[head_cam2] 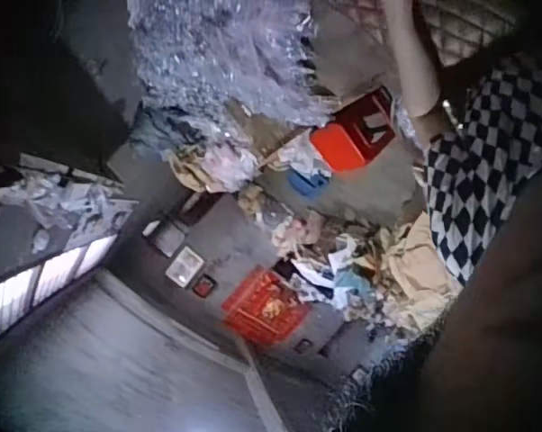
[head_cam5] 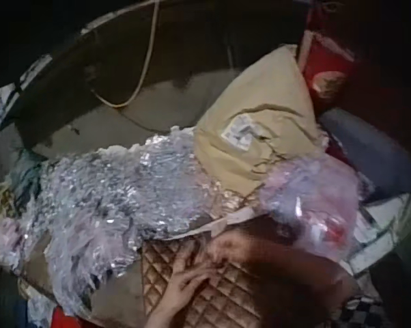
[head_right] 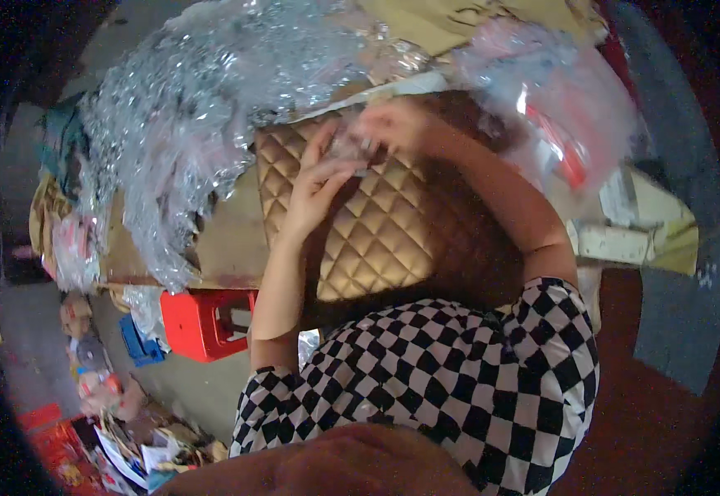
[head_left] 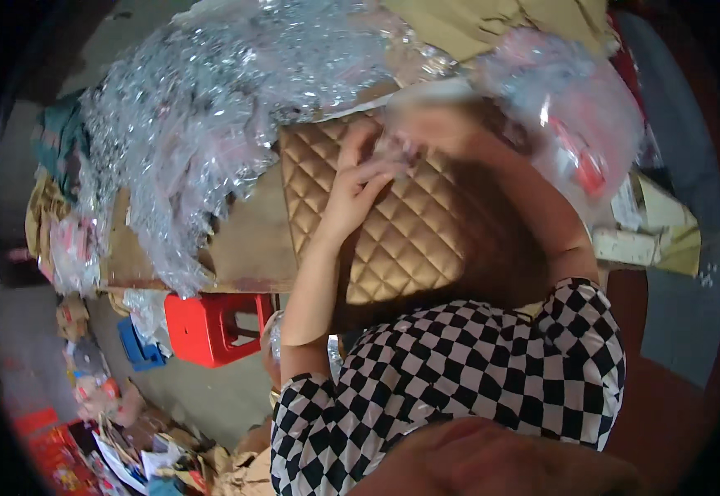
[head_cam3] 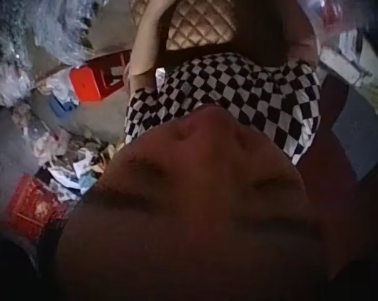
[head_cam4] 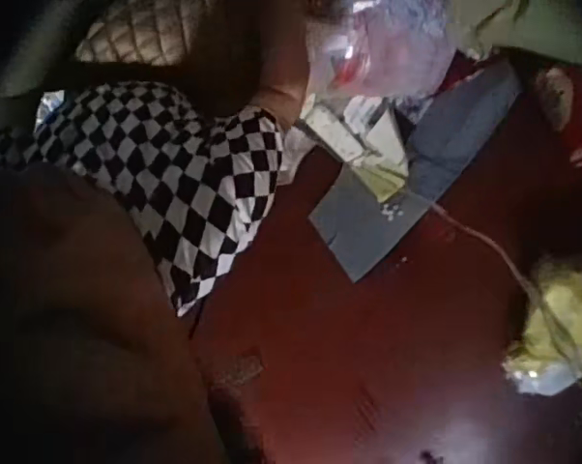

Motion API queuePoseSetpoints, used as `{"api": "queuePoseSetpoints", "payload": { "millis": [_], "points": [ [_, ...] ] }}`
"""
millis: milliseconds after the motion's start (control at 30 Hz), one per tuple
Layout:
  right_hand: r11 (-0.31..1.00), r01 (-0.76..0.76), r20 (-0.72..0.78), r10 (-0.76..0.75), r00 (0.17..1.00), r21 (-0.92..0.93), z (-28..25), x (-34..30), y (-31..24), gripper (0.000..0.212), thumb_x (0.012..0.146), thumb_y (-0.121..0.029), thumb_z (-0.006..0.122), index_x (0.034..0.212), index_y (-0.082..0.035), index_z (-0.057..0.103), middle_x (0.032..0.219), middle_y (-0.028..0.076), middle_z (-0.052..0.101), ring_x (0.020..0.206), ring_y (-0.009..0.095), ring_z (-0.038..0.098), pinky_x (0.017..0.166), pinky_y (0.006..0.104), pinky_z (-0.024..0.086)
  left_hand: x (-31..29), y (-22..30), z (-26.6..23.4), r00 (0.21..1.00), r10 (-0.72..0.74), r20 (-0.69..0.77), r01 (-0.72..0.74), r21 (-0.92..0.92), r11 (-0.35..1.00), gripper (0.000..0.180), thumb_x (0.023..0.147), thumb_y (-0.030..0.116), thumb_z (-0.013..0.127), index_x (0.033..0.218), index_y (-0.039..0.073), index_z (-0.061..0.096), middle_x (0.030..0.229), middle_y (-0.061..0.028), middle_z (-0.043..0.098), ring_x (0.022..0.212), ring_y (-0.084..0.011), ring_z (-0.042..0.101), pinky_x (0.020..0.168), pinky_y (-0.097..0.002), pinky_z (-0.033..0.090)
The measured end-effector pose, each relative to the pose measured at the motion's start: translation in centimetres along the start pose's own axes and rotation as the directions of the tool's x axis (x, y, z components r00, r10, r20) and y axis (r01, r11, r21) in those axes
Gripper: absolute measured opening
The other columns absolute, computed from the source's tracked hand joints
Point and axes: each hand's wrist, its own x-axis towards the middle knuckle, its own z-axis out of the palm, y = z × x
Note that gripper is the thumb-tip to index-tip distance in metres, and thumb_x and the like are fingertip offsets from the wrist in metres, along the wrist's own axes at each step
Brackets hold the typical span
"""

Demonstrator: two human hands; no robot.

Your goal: The person packages hardware parts into small plastic bags, seals the bags by hand, and packs filled bags into sacks.

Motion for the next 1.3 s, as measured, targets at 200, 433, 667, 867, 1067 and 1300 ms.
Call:
{"api": "queuePoseSetpoints", "payload": {
  "millis": [200,433,667,867,1067,1300],
  "points": [
    [0.659,-0.285,-0.502,-0.163,0.849,-0.696,-5.9,-8.4,4.2,0.026,0.09,-0.021,0.056,0.11,-0.008,0.066,0.088,0.012,0.066,0.084,0.026,0.066,0.079,0.0378,0.051,-5.1,0.8,1.9,0.864,-0.45,0.228,0.488,-0.601,0.633,0.027,0.088,-0.001,0.063,0.115,0.001,0.066,0.113,-0.0089,0.067,0.101,-0.0166,0.063,0.089,-0.028,0.048],
    [0.34,-0.502,-0.548,-0.051,0.835,-0.796,-6.0,-10.9,4.0,0.015,0.085,-0.016,0.058,0.098,-0.01,0.063,0.1,0.014,0.056,0.094,0.033,0.057,0.081,0.0403,0.048,-5.9,2.9,2.2,0.778,-0.581,0.238,0.522,-0.759,0.388,0.039,0.084,0.001,0.071,0.121,0.001,0.06,0.117,-0.0086,0.062,0.098,-0.0147,0.06,0.086,-0.0268,0.048],
    [0.793,-0.289,-0.472,0.002,0.881,-0.536,-7.0,-20.1,1.1,0.013,0.083,-0.008,0.063,0.096,-0.008,0.06,0.084,0.005,0.056,0.084,0.017,0.057,0.079,0.0328,0.047,-9.9,1.6,0.1,0.919,-0.383,-0.094,0.334,-0.33,0.883,0.015,0.082,0.006,0.075,0.093,0.0,0.068,0.091,-0.0032,0.07,0.079,-0.0094,0.062,0.074,-0.0237,0.049],
    [0.763,-0.5,-0.526,0.251,0.813,-0.409,-1.6,-25.3,5.3,0.02,0.079,-0.011,0.066,0.099,-0.008,0.063,0.089,0.008,0.058,0.087,0.022,0.059,0.079,0.035,0.047,-11.9,1.9,0.2,0.712,-0.684,0.159,0.585,-0.672,0.453,0.014,0.085,0.005,0.072,0.097,0.001,0.068,0.093,-0.0023,0.069,0.081,-0.0088,0.061,0.073,-0.0226,0.048],
    [0.528,-0.362,-0.364,0.104,0.926,-0.769,-1.9,-23.0,4.3,0.032,0.074,-0.006,0.065,0.106,-0.012,0.065,0.106,0.006,0.058,0.104,0.029,0.055,0.083,0.0389,0.047,-11.7,2.7,-0.4,0.788,-0.607,0.099,0.539,-0.588,0.604,0.015,0.087,0.006,0.07,0.1,-0.001,0.067,0.091,-0.0017,0.068,0.08,-0.0081,0.06,0.073,-0.0221,0.047],
    [0.585,-0.117,-0.207,-0.09,0.974,-0.802,-2.8,-17.7,4.2,0.031,0.071,-0.008,0.069,0.102,-0.01,0.065,0.108,0.007,0.059,0.103,0.026,0.056,0.082,0.0364,0.049,-12.7,3.2,-0.4,0.735,-0.663,0.146,0.546,-0.706,0.45,0.017,0.091,0.009,0.066,0.104,-0.001,0.068,0.091,-0.0016,0.068,0.083,-0.0065,0.059,0.075,-0.0221,0.047]
  ]
}}
